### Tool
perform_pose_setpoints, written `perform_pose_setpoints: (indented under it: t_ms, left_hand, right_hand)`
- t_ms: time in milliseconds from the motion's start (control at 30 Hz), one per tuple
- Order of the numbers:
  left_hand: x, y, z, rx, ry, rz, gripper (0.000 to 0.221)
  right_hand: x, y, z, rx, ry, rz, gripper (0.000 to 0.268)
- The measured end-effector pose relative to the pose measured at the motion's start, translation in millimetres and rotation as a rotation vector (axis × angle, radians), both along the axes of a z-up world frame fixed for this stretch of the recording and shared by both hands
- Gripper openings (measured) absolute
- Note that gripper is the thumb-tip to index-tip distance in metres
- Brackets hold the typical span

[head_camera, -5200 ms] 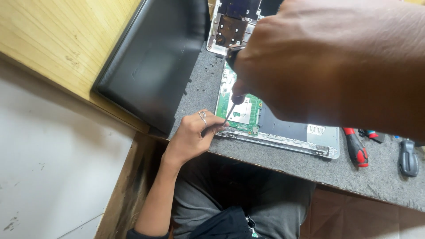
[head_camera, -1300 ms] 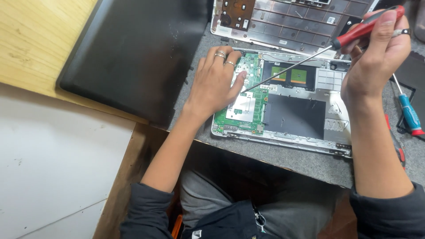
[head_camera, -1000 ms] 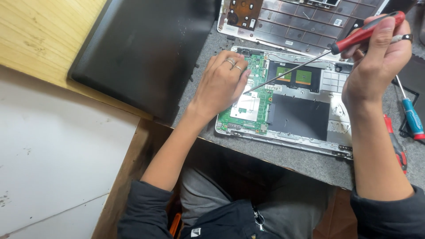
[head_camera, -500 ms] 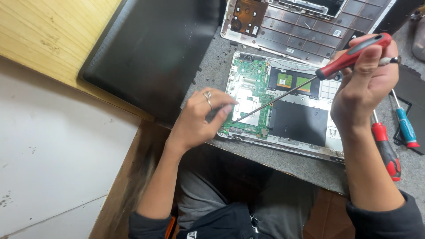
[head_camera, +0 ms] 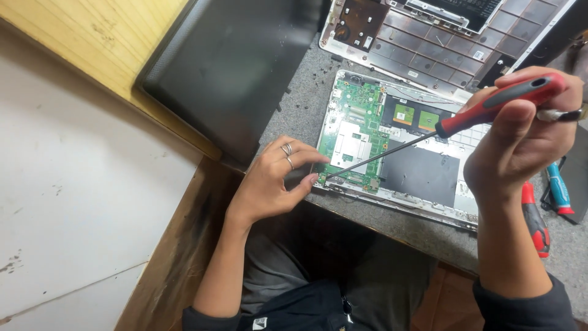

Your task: Removing the motherboard and internal components from a laptop using a screwdriver.

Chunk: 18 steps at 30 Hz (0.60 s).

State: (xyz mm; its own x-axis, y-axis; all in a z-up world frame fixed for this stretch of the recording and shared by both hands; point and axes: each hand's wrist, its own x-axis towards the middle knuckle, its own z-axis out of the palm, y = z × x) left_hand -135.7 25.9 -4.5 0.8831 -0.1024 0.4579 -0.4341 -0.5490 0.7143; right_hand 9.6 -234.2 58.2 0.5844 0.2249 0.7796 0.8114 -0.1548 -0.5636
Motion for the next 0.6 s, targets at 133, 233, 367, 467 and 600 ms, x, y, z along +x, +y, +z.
perform_pose_setpoints:
  t_ms: [133, 233, 367, 467, 600]
  left_hand:
    - [0, -2, 3, 0.062, 0.042, 0.013, 0.026]
    - [1, -5, 6, 0.196, 0.077, 0.06, 0.029]
    - [3, -8, 11, 0.217, 0.187, 0.084, 0.035]
    - [5, -8, 15, 0.222, 0.261, 0.068, 0.043]
    - [9, -5, 18, 0.225, 0.351, -0.012, 0.054]
  right_hand:
    - [-2, 5, 2, -0.026, -0.002, 0.02, 0.058]
    - [-3, 7, 7, -0.035, -0.04, 0.036, 0.057]
    - [-1, 5, 10, -0.04, -0.044, 0.049, 0.057]
    - [9, 0, 12, -0.037, -0.077, 0.07, 0.061]
    - [17, -11, 24, -0.234, -0.075, 0.091, 0.073]
